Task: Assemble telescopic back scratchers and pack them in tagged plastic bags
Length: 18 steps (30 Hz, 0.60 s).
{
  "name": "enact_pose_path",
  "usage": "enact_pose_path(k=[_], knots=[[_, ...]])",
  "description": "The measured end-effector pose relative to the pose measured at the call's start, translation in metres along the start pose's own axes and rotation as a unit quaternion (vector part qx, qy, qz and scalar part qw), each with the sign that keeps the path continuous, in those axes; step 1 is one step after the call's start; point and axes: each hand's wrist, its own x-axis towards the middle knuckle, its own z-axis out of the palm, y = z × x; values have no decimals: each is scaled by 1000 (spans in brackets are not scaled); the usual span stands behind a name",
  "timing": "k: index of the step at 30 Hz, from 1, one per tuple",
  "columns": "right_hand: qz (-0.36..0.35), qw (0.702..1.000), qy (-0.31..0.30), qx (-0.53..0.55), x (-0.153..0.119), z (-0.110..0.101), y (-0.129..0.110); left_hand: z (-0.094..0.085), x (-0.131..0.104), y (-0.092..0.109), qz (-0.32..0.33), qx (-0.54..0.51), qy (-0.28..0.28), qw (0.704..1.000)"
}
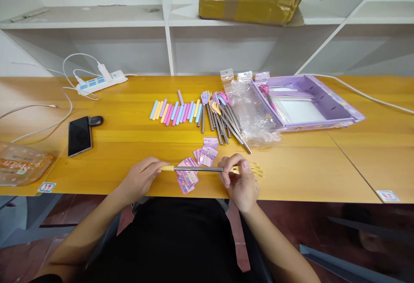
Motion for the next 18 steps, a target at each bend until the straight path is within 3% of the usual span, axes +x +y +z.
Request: enact_pose_path(k=[10, 18], knots=[[1, 1000, -17, 22, -3, 4, 5, -3, 1, 3, 23, -3, 11, 1000], [27, 999, -35, 12, -9, 15, 18, -1, -1, 5, 18, -14, -25, 999]])
